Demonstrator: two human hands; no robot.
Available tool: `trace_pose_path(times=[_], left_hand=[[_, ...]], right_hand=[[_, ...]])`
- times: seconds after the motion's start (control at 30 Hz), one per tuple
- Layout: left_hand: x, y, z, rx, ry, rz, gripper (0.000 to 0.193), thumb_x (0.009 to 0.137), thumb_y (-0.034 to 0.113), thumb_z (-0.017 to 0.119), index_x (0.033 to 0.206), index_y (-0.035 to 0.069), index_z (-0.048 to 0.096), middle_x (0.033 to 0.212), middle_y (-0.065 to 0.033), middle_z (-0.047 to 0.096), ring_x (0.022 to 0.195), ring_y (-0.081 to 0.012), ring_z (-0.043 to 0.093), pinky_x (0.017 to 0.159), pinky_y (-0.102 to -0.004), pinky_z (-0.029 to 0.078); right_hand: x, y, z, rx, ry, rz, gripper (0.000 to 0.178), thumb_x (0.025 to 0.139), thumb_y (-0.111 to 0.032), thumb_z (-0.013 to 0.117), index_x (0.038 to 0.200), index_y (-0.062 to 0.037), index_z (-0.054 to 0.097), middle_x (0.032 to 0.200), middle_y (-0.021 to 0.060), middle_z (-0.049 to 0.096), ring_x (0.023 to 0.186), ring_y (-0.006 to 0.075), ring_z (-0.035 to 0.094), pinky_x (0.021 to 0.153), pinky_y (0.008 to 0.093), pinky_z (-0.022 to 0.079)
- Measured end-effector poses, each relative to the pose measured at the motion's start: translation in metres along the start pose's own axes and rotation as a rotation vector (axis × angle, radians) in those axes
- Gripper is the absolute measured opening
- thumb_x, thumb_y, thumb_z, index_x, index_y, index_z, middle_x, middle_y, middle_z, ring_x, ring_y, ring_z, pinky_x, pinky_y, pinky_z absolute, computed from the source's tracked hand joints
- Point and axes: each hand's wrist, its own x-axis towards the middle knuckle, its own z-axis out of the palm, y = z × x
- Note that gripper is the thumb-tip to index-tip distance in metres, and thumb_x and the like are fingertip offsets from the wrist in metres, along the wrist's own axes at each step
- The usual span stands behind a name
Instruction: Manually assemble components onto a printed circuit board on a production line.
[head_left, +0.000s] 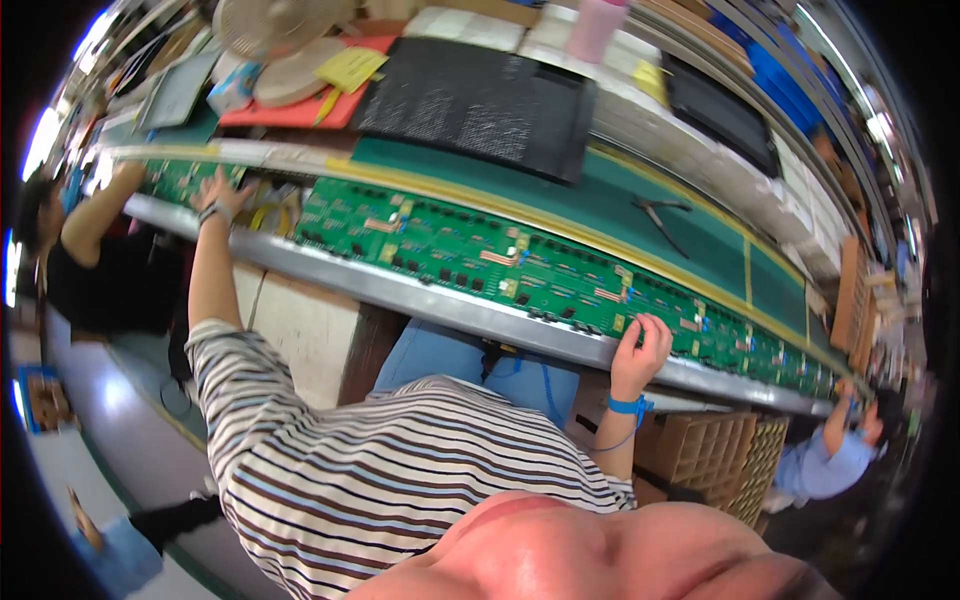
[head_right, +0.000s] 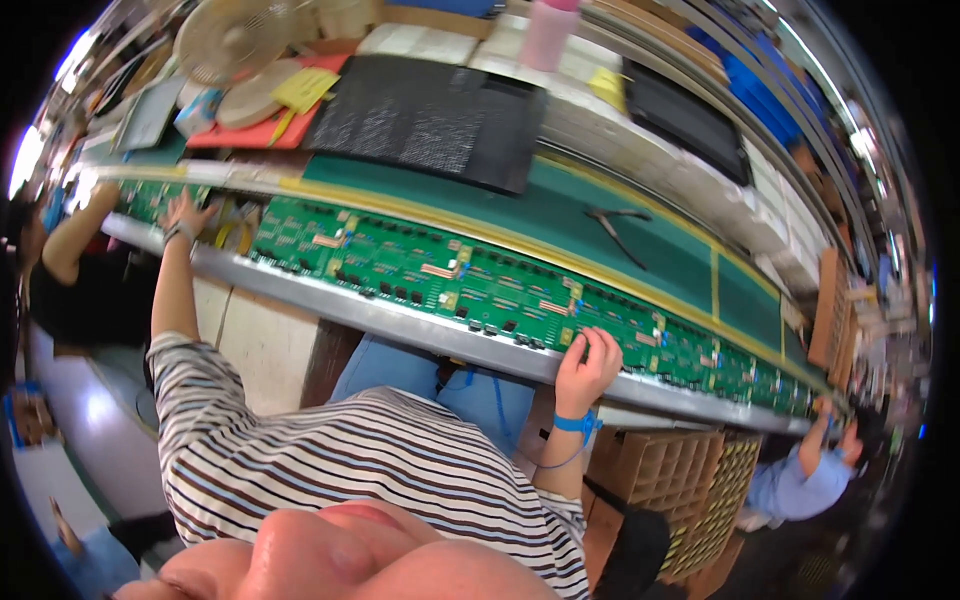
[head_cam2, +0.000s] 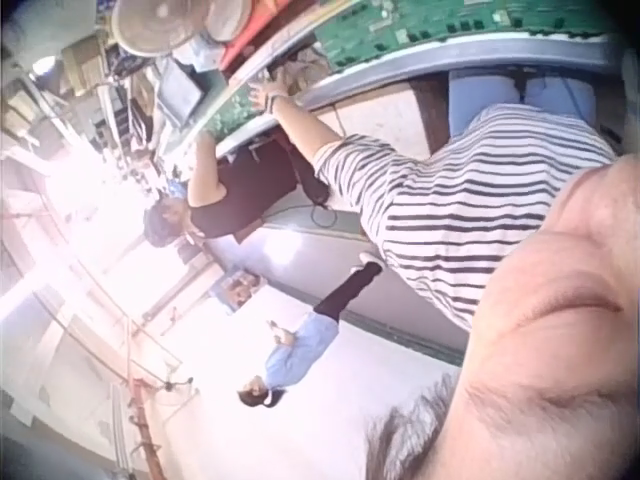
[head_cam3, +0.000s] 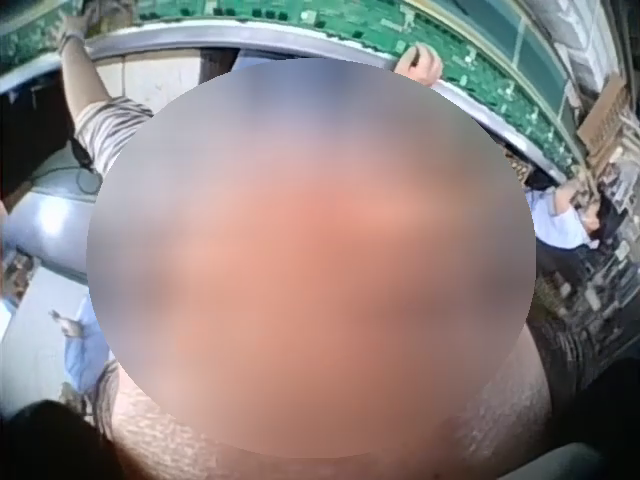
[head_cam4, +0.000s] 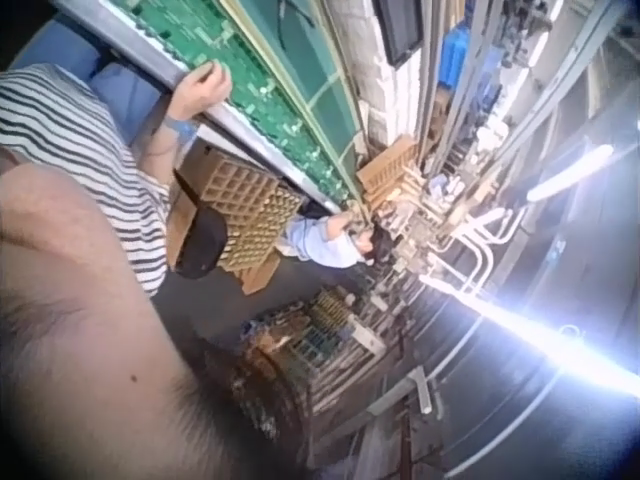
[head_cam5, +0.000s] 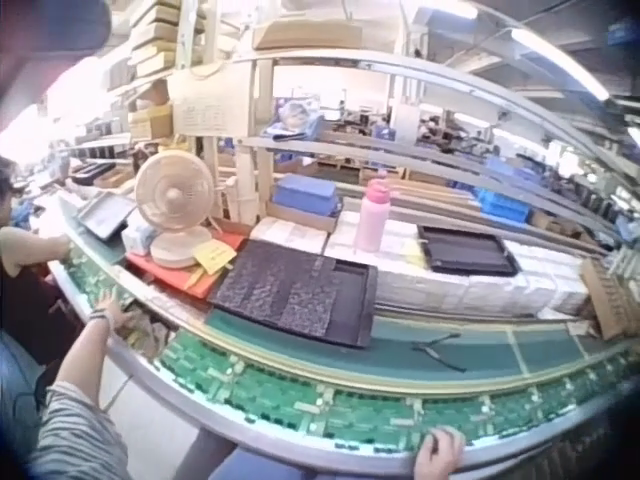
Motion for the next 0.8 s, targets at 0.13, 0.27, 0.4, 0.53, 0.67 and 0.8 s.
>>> trace_pose_path(times=[0.13,0.27,0.4,0.53,0.67,0.8], left_hand=[[0.010,-0.001,0.005,0.038,-0.160,-0.016,0.091,0.069,0.049,0.063,0.140,0.017,0.014,0.139,-0.0087,0.031,0.128,-0.0257,0.029,0.104,-0.0527,0.010],[0.029,-0.015,0.021,0.076,-0.119,0.031,0.083,0.073,0.039,0.061,0.139,0.020,0.014,0.123,-0.0155,0.049,0.116,-0.0276,0.045,0.103,-0.0546,0.012],[0.028,-0.016,0.034,0.034,0.002,0.068,0.082,0.073,0.032,0.060,0.139,0.019,0.013,0.104,-0.0152,0.061,0.101,-0.0314,0.056,0.101,-0.0568,0.014],[0.002,0.015,0.021,0.016,0.027,0.169,0.082,0.073,0.029,0.060,0.139,0.019,0.013,0.097,-0.0131,0.064,0.094,-0.0321,0.059,0.101,-0.0572,0.014],[-0.028,0.028,0.005,-0.016,-0.001,0.229,0.084,0.072,0.029,0.063,0.139,0.020,0.012,0.094,-0.0086,0.065,0.091,-0.0290,0.060,0.101,-0.0575,0.014],[-0.059,0.038,-0.006,-0.042,0.013,0.302,0.083,0.072,0.033,0.063,0.139,0.020,0.014,0.094,-0.0085,0.065,0.090,-0.0289,0.060,0.100,-0.0574,0.014]], right_hand=[[0.003,-0.001,-0.003,-0.017,0.020,0.015,0.011,0.075,-0.005,0.058,0.086,-0.0048,0.058,0.091,0.0107,0.056,0.084,0.0296,0.052,0.075,0.0392,0.041],[0.005,0.002,-0.004,0.013,0.052,0.025,0.010,0.074,-0.006,0.059,0.084,-0.0052,0.058,0.089,0.0091,0.056,0.084,0.0285,0.052,0.074,0.0386,0.040],[0.007,0.003,-0.004,0.002,0.073,0.051,0.011,0.073,-0.007,0.059,0.084,-0.0053,0.058,0.088,0.0087,0.056,0.084,0.0280,0.052,0.074,0.0385,0.040],[0.006,0.004,-0.007,0.001,0.070,0.043,0.010,0.073,-0.006,0.059,0.083,-0.0050,0.058,0.088,0.0087,0.056,0.083,0.0277,0.052,0.073,0.0377,0.041],[0.007,0.002,-0.008,0.026,0.068,0.019,0.012,0.072,-0.005,0.060,0.084,-0.0058,0.057,0.087,0.0081,0.055,0.083,0.0276,0.052,0.073,0.0385,0.040],[0.005,0.000,-0.007,0.048,0.073,0.009,0.012,0.072,-0.005,0.060,0.083,-0.0060,0.057,0.087,0.0078,0.055,0.083,0.0272,0.052,0.074,0.0379,0.040]])
